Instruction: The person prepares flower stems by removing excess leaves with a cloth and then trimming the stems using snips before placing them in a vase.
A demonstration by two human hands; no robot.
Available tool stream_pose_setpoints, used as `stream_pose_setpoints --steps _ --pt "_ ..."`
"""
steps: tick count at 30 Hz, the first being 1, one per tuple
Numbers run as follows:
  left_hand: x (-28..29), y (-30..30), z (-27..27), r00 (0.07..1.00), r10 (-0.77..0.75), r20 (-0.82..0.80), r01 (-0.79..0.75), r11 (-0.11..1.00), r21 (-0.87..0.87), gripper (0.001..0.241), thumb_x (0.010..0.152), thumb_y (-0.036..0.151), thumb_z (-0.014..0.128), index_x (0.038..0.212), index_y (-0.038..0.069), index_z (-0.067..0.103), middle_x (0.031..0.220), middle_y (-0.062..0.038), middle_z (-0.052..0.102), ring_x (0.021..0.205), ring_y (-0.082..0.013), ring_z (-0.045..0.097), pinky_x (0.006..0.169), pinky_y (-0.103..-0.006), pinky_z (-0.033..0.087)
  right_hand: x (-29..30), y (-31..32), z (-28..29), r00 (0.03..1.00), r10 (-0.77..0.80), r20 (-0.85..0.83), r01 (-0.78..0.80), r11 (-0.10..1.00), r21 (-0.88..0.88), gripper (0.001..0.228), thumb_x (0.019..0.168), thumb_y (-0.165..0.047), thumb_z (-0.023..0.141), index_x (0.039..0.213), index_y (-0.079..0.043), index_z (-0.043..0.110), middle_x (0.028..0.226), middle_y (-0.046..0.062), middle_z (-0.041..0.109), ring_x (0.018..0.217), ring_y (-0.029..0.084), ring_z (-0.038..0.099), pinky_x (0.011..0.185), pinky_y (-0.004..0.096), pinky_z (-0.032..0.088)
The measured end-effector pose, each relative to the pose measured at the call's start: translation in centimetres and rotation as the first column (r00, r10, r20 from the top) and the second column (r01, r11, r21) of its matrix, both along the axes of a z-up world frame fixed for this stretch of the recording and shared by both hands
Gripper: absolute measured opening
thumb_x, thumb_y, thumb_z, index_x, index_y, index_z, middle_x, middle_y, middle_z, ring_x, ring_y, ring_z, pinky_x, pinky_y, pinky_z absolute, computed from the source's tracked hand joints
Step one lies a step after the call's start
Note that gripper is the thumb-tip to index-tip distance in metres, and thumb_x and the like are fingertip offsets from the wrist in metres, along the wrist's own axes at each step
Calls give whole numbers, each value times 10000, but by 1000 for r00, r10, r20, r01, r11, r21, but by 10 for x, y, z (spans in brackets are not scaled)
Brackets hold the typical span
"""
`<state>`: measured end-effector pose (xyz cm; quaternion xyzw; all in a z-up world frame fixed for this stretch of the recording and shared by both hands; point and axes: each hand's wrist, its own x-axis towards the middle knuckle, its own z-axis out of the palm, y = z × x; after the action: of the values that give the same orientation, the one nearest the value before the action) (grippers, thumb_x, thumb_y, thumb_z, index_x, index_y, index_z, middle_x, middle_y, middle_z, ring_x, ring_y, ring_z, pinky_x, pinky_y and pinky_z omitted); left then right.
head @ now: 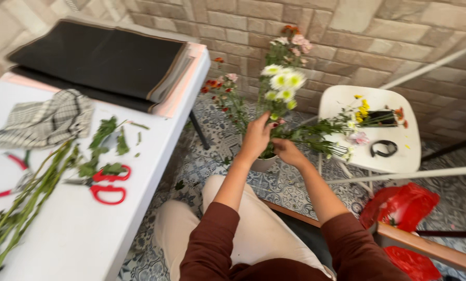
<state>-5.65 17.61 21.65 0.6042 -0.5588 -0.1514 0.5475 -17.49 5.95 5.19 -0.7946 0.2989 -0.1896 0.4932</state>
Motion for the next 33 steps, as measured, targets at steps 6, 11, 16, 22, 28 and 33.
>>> stream_pose_setpoints --steps 6,11,16,22,28,33 --pt "11 52 52 983 144 -115 -151 987 -54 368 908 42 511 1257 -57 451 847 -242 627 597 -185 609 599 -341 507 19 21 89 958 -137 250 197 952 -234 417 786 145 403 1152 26 565 1001 254 615 991 390 571 885 461 415" --pt "41 117 69 880 371 -298 -428 890 -155 309 925 27 473 1217 -66 437 864 -187 616 736 -201 594 644 -345 520 86 56 203 962 48 268 77 896 -437 360 824 81 455 1052 -126 642 882 88 659 888 267 623 815 364 465" --pt "52 196 70 724 461 -513 -626 753 -206 216 952 88 408 1140 -3 462 1001 -144 602 985 -250 588 842 -399 528 182 131 294 868 427 254 -241 808 -537 200 849 -2 546 971 -127 642 825 33 658 818 220 641 756 324 492" --pt "62 245 40 538 462 -705 -786 577 -223 270 925 108 464 1188 43 453 1039 -129 590 972 -238 592 820 -435 528 324 221 279 649 758 60 -561 531 -636 114 785 -142 678 885 -96 647 784 90 664 801 275 647 706 328 529" --pt "59 267 40 418 446 -792 -858 479 -184 396 908 141 502 1288 75 414 1129 -125 579 991 -206 574 806 -409 529 391 270 242 731 624 -277 -574 343 -743 406 744 -152 712 1115 -67 570 1061 139 569 1048 297 554 1023 400 294" --pt "61 301 70 394 373 -840 -882 411 -231 296 886 105 521 1175 56 475 1021 -130 621 941 -209 611 782 -419 555 450 249 211 657 683 -319 -671 338 -660 419 636 -79 763 1036 -42 640 945 179 583 933 375 593 852 454 458"
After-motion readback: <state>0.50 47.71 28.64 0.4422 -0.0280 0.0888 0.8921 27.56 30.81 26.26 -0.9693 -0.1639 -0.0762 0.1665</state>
